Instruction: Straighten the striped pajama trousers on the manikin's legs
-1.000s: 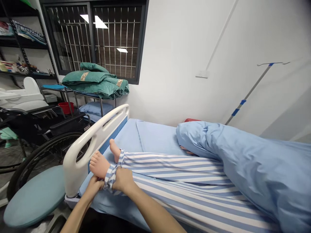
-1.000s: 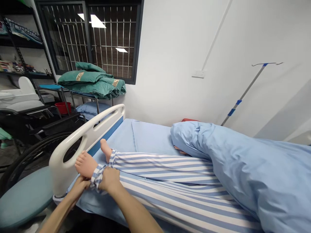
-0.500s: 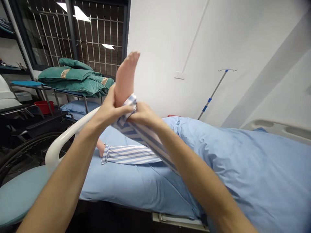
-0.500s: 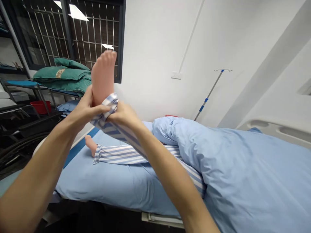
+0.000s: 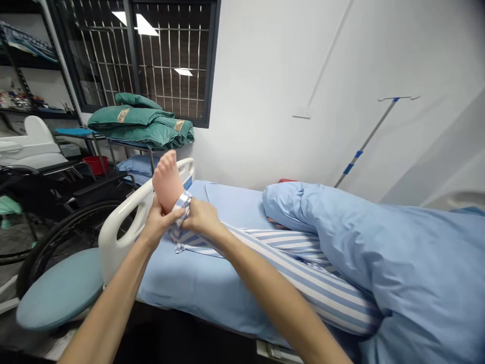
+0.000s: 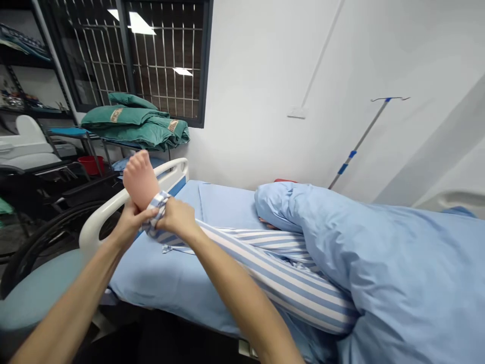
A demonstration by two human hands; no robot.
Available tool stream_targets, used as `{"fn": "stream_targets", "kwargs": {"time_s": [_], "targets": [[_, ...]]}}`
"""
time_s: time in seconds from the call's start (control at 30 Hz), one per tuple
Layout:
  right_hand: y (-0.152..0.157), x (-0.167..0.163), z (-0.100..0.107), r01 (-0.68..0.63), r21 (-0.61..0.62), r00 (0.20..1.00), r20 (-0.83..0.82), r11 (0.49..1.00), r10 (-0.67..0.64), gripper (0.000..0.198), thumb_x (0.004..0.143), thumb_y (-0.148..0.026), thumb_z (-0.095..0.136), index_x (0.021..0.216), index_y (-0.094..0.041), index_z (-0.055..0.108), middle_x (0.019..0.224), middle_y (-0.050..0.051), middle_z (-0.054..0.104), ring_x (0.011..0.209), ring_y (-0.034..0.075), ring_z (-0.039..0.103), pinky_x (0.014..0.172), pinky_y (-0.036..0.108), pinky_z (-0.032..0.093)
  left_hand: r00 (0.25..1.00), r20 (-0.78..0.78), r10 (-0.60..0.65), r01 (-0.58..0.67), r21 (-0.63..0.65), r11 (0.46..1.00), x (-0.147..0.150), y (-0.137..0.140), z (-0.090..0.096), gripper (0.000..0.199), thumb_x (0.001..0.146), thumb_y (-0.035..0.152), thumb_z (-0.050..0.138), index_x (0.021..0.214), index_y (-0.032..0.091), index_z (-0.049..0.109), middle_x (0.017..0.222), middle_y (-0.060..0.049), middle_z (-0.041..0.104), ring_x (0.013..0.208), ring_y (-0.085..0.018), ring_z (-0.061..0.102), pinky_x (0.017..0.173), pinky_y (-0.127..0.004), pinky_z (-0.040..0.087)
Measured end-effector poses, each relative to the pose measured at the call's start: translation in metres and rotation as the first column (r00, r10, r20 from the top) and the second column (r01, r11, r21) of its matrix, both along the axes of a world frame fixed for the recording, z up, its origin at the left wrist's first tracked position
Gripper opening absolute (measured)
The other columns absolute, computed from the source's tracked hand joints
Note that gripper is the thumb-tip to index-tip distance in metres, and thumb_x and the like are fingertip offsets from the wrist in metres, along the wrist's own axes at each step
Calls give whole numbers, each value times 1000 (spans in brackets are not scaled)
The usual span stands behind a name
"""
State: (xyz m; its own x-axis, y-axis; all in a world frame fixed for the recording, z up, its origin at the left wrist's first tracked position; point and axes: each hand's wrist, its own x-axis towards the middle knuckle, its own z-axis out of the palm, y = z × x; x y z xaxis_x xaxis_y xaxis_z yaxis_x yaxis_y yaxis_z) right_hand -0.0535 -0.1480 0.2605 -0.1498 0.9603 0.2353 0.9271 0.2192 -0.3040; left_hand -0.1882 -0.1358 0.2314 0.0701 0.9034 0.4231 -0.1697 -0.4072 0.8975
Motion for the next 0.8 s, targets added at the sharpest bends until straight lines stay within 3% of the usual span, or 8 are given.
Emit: {"fn": "stream_targets", "kwargs": {"time_s": [0.1,0.17,0.3,0.43,0.57,0.8], "targets": [[14,-27,-58,26,-76,996,83,997,-19,53,62,-45,62,105,-16,51,92,11,66,84,27,64,67,32,48,995,98,20,-4,-159,987,-18,8,-66,70,61,30,71,124,18,43,114,-9,60,104,-26,57,86,-37,47],[21,-42,-97,26,-116,992,123,993,-12,53,61,-42,63,105,-14,51,92,13,66,85,28,64,70,34,49,982,163,97,-53,-255,966,-28,13,-111,71,60,31,71,124,18,43,115,-10,60,106,-27,56,88,-38,46],[30,-61,-171,40,-252,985,173,967,5,54,56,-32,66,104,-11,52,90,15,66,85,30,64,70,37,51,972,213,102,6,-453,892,-41,15,-197,64,63,35,67,121,21,44,112,-8,63,106,-28,57,84,-40,49],[33,-69,-223,53,-325,978,207,944,17,55,56,-27,65,107,-10,50,88,15,67,82,30,65,69,38,51,959,248,140,35,-589,807,-45,14,-255,60,61,40,67,114,20,48,108,-10,64,105,-29,58,84,-40,49],[34,-70,-239,60,-324,975,222,944,14,55,58,-26,64,108,-11,49,87,15,67,81,30,65,68,37,51,949,233,210,-25,-609,793,-43,15,-272,58,57,38,69,110,23,51,107,-8,65,111,-27,54,91,-38,46],[30,-69,-228,59,-314,979,205,948,7,55,54,-26,65,105,-11,51,88,14,67,81,31,65,68,38,52,963,194,185,-34,-597,802,-43,9,-253,54,60,41,66,111,29,53,99,-4,67,107,-31,56,82,-40,50]]}}
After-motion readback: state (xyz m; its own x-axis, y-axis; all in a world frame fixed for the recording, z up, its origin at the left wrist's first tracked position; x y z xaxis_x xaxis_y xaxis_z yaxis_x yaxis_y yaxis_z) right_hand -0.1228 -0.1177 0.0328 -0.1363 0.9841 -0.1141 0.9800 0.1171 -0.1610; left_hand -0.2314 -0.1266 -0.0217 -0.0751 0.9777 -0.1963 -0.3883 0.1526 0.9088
